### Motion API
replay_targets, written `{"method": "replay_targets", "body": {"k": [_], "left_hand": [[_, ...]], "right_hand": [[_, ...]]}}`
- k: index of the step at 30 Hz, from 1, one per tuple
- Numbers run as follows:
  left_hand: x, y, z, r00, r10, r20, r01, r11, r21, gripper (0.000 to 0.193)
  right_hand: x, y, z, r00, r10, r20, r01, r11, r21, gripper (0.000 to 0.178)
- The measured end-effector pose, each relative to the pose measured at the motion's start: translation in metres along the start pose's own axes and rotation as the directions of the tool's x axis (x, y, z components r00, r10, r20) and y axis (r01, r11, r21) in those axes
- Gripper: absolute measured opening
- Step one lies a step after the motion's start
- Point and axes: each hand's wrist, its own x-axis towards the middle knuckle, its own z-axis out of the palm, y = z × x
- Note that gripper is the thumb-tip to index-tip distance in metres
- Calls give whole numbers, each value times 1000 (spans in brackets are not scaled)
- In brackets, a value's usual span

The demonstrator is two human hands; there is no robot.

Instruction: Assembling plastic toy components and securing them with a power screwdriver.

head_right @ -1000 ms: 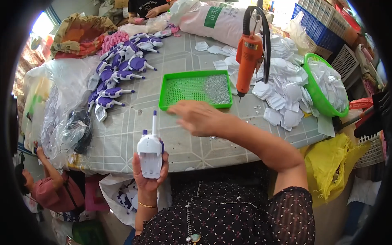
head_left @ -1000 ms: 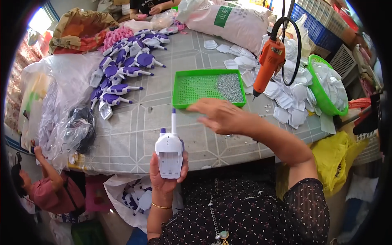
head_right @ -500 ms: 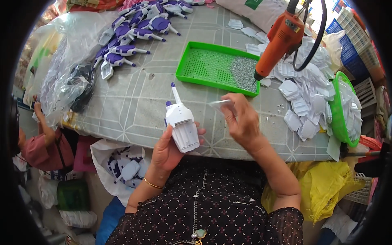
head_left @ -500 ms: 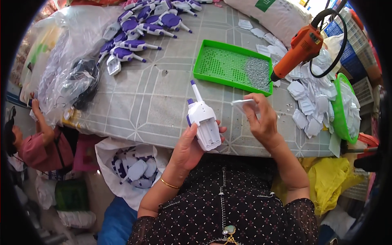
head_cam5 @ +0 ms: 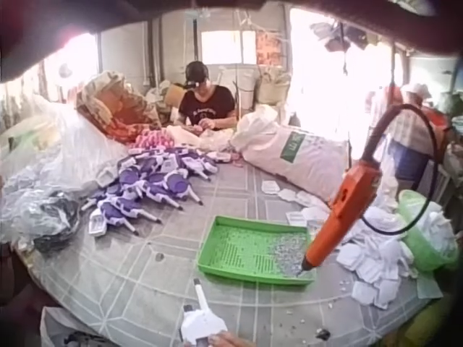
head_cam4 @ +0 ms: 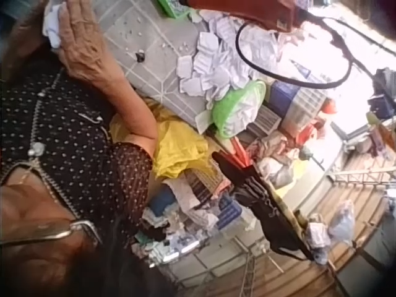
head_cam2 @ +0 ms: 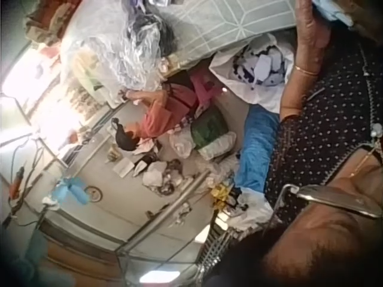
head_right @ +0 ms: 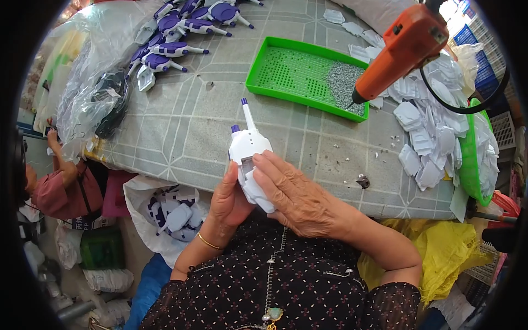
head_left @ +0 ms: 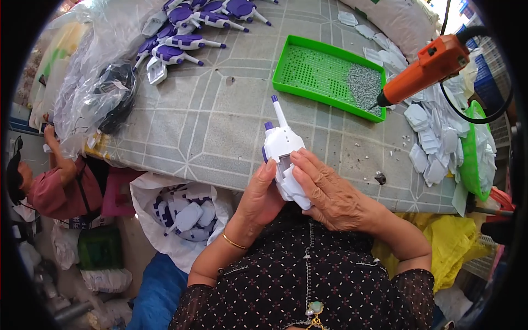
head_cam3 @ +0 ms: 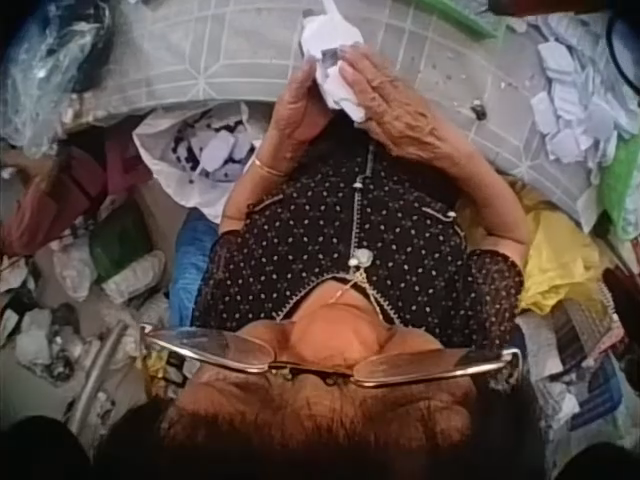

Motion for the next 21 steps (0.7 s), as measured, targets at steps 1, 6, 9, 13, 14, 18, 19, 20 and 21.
{"method": "replay_targets", "body": {"k": [1, 6, 9, 13, 14, 18, 19, 20, 21], "left_hand": [[0, -1, 0, 1000, 0, -15, 1, 1000, 17, 58], [-1, -2, -4, 999, -29, -13, 29, 999, 16, 61], [-1, -2, 3, 999, -24, -31, 26, 997, 76, 65], [-2, -1, 9, 999, -38, -30, 41, 993, 107, 74], [-2, -2, 11, 999, -37, -33, 40, 994, 100, 78], [-2, -3, 12, 1000, -16, 1, 16, 991, 133, 85], [-1, -4, 10, 1000, -22, -10, 23, 992, 123, 88], [0, -5, 8, 999, -27, -20, 29, 993, 114, 90], [-1, -5, 7, 999, -28, -21, 31, 993, 114, 90]], "right_hand": [[0, -1, -2, 999, 11, 35, -11, 1000, -4, 78], [1, -1, -10, 999, 24, 33, -24, 1000, -13, 80], [0, 0, -10, 996, 51, -66, -47, 997, 68, 74], [0, 1, -9, 988, 35, -149, -44, 997, -61, 61], [0, 2, -8, 988, 36, -151, -45, 997, -60, 61], [-4, 3, -5, 984, 27, -174, -43, 995, -86, 58], [-5, 4, -5, 985, 21, -174, -37, 996, -86, 58], [-4, 2, -5, 984, 23, -175, -38, 996, -86, 58], [-2, 0, -6, 987, 14, -161, -33, 993, -114, 62]]}}
